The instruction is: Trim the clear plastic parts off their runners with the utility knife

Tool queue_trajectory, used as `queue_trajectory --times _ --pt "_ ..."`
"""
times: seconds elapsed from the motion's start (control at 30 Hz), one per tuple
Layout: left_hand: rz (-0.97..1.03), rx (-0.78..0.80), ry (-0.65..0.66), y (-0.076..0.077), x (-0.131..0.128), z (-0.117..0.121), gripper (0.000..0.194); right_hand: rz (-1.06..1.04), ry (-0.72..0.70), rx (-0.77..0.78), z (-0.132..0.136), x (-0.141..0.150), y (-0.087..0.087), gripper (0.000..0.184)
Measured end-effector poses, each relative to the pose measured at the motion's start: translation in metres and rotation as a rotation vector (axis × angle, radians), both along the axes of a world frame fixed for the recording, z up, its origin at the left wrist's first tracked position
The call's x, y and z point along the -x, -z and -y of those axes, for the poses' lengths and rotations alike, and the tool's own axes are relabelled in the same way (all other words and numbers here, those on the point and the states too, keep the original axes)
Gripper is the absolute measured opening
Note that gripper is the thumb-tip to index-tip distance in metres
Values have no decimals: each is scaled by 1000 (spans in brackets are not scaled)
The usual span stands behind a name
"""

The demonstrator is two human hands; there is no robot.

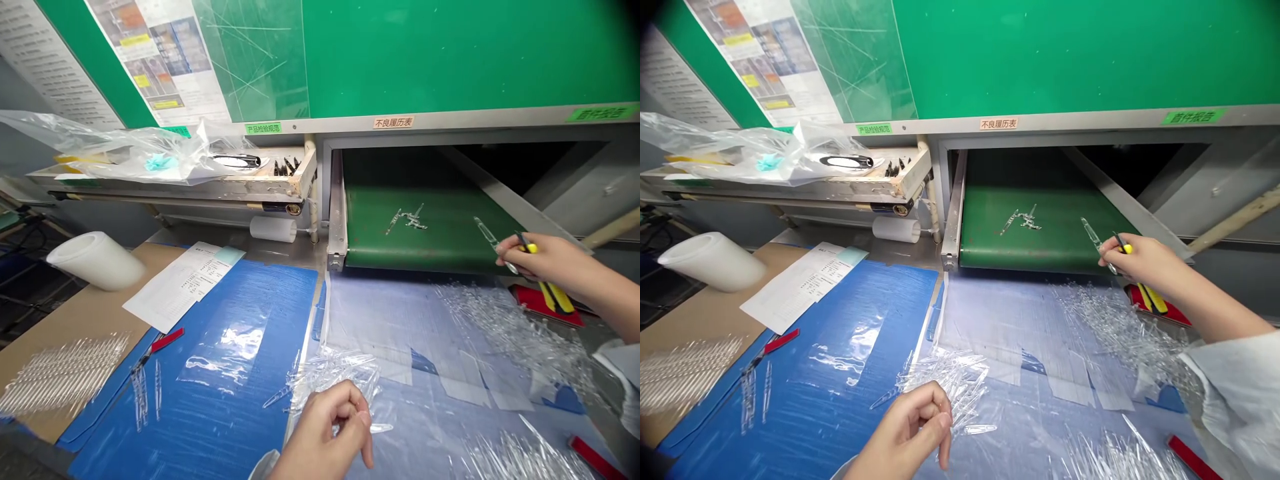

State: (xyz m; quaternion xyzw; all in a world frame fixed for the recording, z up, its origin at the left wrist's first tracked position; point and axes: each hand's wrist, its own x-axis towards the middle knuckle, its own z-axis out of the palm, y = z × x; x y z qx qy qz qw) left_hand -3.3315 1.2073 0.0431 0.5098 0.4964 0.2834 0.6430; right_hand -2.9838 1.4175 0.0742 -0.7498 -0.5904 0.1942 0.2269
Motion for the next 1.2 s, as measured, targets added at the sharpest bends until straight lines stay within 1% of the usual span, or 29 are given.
queue_trajectory --times 0.03,0.1,0.2,0.27,0.3,0.37,0.47,0.5,0.57,0.63,0.67,0.7,0.77,0.8,0.87,0.93,1.0,1.03,1.1,1.17,1.2 --pt "-67 -34 -2 5 -1 0 16 -79 11 2 7 -3 1 9" --pt "-236 -153 -6 20 -2 -2 21 -207 51 19 19 -9 1 9" --pt "-660 -390 30 46 -4 -6 29 -306 90 19 32 -16 0 10" --pt "-896 -467 60 60 -5 -10 29 -345 66 13 35 -14 -3 13" --pt "-965 -481 67 65 -6 -11 28 -357 38 7 33 -10 -5 16" --pt "-1015 -495 73 72 -8 -11 21 -365 -23 -17 22 4 -7 17" --pt "-1082 -530 82 77 -9 -7 10 -333 -69 -72 -14 34 -7 2" --pt "-1115 -548 82 77 -8 -4 11 -311 -60 -88 -29 45 -6 7" --pt "-1181 -606 86 73 -7 -2 29 -256 -39 -95 -62 65 -1 14" --pt "-1205 -698 112 59 -7 -8 44 -195 -44 -87 -89 81 4 17" --pt "-1196 -752 143 48 -9 -17 44 -164 -57 -85 -99 86 5 17" --pt "-1175 -811 184 35 -14 -29 39 -130 -70 -89 -104 89 5 18" --pt "-1192 -914 296 9 -28 -67 15 -58 -86 -120 -103 84 1 21" --pt "-1194 -953 306 -2 -38 -92 9 -20 -88 -141 -95 75 -3 21" --pt "-1188 -1007 298 -17 -62 -145 11 59 -73 -180 -69 42 -15 19" --pt "-1185 -1025 251 -22 -86 -197 13 140 -30 -186 -30 -10 -25 13" --pt "-1177 -1011 162 -18 -109 -237 14 221 84 -161 17 -70 -30 14" --pt "-1166 -996 121 -15 -118 -253 17 254 157 -140 40 -99 -28 17" --pt "-1125 -961 66 -7 -131 -274 22 290 273 -90 82 -150 -20 25" --pt "-1065 -924 33 -1 -137 -285 23 293 372 -33 111 -185 -5 36" --pt "-1031 -905 18 1 -138 -288 23 283 403 -25 120 -196 3 43"
